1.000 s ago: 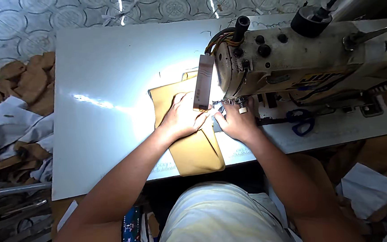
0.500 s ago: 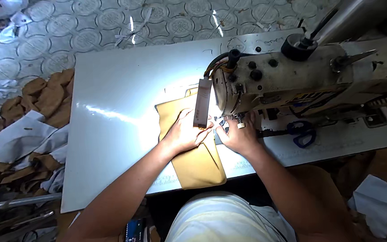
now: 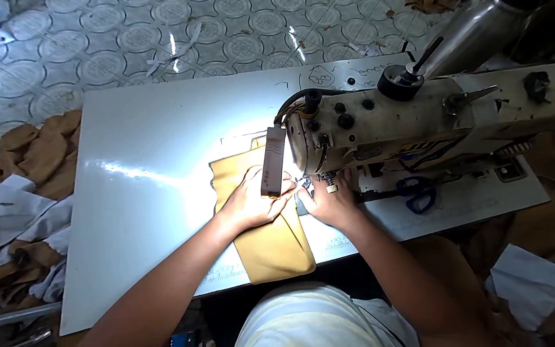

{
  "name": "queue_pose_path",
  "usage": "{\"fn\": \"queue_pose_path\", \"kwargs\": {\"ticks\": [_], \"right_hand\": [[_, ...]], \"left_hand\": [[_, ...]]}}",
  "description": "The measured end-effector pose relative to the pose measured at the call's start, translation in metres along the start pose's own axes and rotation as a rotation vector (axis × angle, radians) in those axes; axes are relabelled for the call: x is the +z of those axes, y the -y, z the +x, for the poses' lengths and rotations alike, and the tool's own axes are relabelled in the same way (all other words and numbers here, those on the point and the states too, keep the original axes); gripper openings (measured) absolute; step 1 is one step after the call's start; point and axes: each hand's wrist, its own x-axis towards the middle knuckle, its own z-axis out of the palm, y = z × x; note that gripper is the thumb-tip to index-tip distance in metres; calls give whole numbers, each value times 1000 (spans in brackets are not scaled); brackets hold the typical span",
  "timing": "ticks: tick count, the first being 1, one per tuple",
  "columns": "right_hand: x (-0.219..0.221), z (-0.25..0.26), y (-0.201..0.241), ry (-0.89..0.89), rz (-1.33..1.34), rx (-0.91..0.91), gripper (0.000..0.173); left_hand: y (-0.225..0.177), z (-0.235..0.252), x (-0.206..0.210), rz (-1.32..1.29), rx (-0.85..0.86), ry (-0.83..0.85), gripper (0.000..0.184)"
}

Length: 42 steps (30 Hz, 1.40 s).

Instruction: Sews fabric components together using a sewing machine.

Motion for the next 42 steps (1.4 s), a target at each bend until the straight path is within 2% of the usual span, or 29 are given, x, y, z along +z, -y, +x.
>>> {"fn": "queue_pose_path", "kwargs": {"ticks": [15,26,35,42], "right_hand": [[-2,7,-3,59,-56,-69,64],[5,6,-5,39,-15,-69,62],[5,6,-6,67,8,-54,70],[7,2,-11,9,60,-83,72]], "left_hand": [[3,-1,0,-54,-77,47,38],[18,-7,7,-175,-80,2,34],[25,-12,14,-197,-146,14,35],[38,-2,23,-167,-93,-59,31]]}}
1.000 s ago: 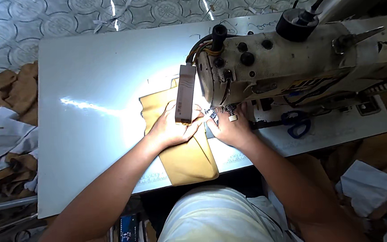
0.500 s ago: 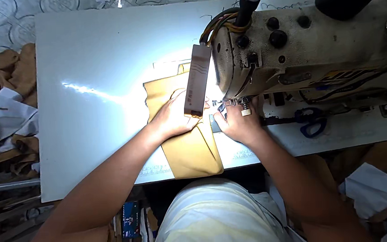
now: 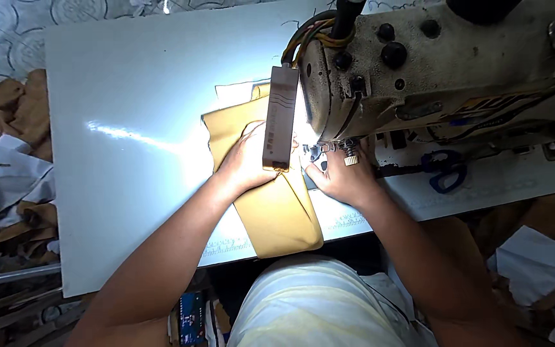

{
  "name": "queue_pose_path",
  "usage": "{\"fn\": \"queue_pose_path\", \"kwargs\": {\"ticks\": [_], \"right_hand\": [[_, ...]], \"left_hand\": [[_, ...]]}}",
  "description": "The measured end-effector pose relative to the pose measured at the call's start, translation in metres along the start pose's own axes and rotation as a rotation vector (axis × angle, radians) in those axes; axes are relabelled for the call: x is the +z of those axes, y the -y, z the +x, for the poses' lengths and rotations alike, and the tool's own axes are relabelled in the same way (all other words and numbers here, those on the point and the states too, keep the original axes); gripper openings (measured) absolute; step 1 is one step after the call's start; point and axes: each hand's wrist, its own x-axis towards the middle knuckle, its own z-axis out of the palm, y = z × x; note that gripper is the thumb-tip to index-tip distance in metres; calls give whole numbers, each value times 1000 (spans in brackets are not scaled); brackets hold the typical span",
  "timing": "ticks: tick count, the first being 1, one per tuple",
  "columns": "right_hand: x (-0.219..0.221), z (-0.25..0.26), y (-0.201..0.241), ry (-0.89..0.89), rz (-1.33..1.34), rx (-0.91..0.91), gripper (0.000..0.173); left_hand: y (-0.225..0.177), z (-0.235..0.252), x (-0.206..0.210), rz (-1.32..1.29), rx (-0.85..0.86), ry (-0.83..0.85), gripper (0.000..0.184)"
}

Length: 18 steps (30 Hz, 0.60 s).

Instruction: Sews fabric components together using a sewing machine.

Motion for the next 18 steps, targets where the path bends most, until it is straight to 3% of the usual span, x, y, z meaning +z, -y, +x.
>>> {"fn": "queue_pose_path", "kwargs": {"ticks": [4,7,10,13,18], "right_hand": [[-25,-38,-7,-140,167,-115,62],[-48,-79,-43,-328,263,-120,54],[-70,-114,-96,-486,112,81,53],[-82,-127,-138,-534,-7,297,60],[-56,-112,-155,-612,-55,384,64]], "left_hand": [[-3,9,-6,41,57,-26,32],[-8,13,-11,69,57,-9,35],[-12,14,-15,72,22,9,37],[-14,17,-16,69,25,-5,36],[-7,16,-7,29,-14,-56,34]]}}
